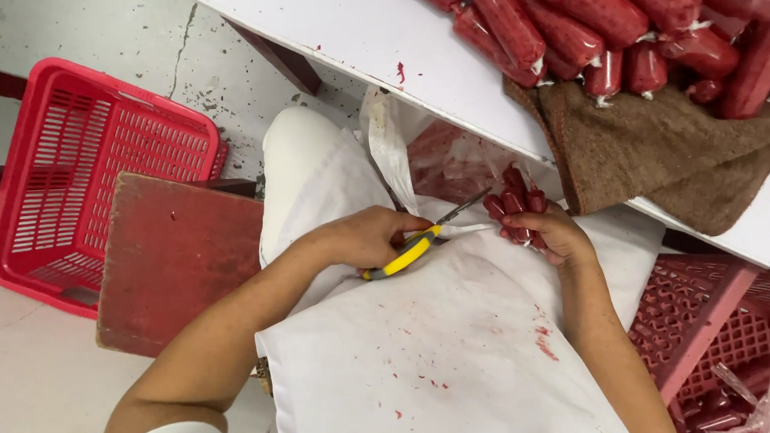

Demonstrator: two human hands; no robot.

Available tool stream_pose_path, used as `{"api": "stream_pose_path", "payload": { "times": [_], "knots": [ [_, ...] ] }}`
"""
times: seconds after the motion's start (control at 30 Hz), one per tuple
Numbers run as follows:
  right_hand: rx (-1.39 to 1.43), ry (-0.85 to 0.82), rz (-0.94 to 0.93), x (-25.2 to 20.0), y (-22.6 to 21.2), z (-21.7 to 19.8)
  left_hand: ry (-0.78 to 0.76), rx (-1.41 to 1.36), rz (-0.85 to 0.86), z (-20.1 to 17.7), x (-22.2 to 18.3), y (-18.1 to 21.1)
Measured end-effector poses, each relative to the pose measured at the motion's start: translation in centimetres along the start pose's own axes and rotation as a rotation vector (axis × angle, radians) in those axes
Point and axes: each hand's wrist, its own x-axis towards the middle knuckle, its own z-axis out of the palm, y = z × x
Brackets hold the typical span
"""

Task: The person uses yellow-handled scissors to cut the ends off plastic-wrapped sausages and places the trimmed pieces into a red basket. The task is performed repeatedly on a white table with a brown towel nearby.

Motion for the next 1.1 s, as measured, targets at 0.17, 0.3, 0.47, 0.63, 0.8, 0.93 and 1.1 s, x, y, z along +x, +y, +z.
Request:
{"api": "stream_pose_path", "payload": {
  "times": [0.17,0.3,0.47,0.63,0.8,0.93,1.1],
  "knots": [
    [0.006,-0.029,0.026,-2.3,-2.2,1.8,-0.074,-0.329,0.061,-0.1,-0.9,-1.6],
    [0.103,-0.124,0.064,-1.3,-0.6,0.9,-0.087,-0.283,0.107,-0.1,-0.4,-1.1],
    [0.142,-0.204,0.075,-1.5,-1.0,0.9,-0.042,-0.163,0.135,0.0,-0.6,0.4],
    [0.073,-0.271,0.049,-2.4,-2.6,2.2,0.010,-0.023,0.166,0.1,0.1,-0.3],
    [-0.024,-0.195,0.019,-3.4,-4.1,2.7,-0.005,-0.061,0.151,-0.4,-0.4,-1.1],
    [-0.148,-0.159,-0.022,-1.2,-0.9,0.5,-0.105,-0.192,0.128,-0.2,0.4,-2.7],
    [-0.260,-0.141,-0.040,-2.0,-1.9,2.6,-0.072,-0.145,0.173,0.0,1.1,-0.7]
  ]
}}
